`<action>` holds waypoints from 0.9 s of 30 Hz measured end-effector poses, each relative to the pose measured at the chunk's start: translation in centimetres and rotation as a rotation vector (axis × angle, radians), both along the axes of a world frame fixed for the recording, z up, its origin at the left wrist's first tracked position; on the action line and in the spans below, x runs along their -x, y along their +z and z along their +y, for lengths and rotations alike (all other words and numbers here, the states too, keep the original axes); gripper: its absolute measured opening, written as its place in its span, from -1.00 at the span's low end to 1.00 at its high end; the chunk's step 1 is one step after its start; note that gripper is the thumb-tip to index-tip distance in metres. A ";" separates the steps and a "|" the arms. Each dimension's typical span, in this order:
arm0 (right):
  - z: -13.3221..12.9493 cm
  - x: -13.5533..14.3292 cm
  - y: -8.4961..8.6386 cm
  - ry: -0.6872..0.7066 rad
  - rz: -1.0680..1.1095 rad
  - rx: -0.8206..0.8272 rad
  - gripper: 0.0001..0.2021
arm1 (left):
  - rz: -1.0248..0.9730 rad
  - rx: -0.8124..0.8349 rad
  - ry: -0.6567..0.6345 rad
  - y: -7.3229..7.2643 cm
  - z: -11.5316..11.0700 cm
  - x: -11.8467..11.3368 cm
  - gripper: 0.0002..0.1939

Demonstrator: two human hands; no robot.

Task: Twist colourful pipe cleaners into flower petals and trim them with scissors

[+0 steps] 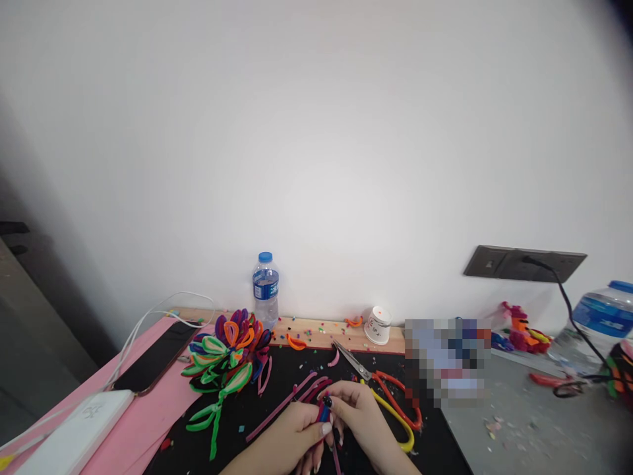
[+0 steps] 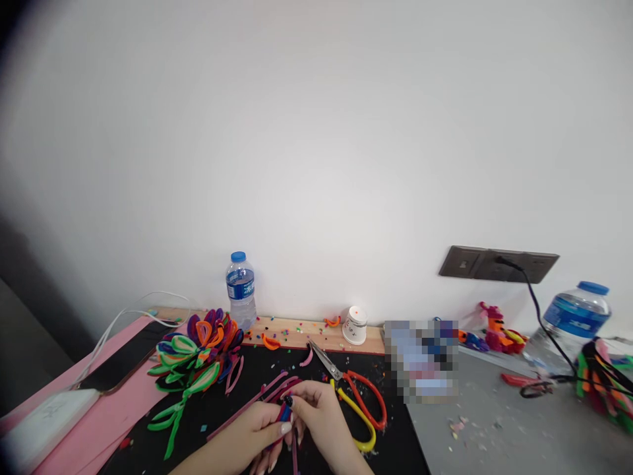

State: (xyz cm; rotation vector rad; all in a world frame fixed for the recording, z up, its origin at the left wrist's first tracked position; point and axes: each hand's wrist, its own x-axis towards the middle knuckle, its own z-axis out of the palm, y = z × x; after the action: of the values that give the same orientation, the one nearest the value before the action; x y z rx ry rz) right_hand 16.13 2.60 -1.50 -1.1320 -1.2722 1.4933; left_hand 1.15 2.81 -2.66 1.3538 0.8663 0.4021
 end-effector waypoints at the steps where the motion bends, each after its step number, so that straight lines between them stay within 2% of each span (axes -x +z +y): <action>1: 0.0 0.0 -0.1 0.001 0.001 -0.004 -0.67 | 0.020 -0.022 -0.003 0.1 -0.1 0.1 -0.61; 7: 0.0 -0.1 -0.2 -0.010 -0.023 -0.058 -0.67 | 0.062 -0.082 -0.035 1.1 -0.2 0.1 -0.59; 15: -0.2 0.0 0.4 0.010 -0.082 -0.105 -0.81 | -0.063 0.002 0.007 -0.2 0.0 -0.1 -0.58; 21: -0.2 0.1 0.1 -0.011 -0.064 -0.081 -0.84 | -0.063 -0.026 0.015 0.0 0.0 0.1 -0.64; 27: -0.3 0.1 -0.2 0.061 -0.007 -0.075 -0.81 | -0.127 -0.021 0.000 0.0 -0.1 0.3 -0.65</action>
State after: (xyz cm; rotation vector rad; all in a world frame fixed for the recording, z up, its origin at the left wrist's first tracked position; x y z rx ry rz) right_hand 16.00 2.28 -1.67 -1.0593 -1.3668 1.4751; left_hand 0.85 2.69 -2.67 1.3330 0.7591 0.4932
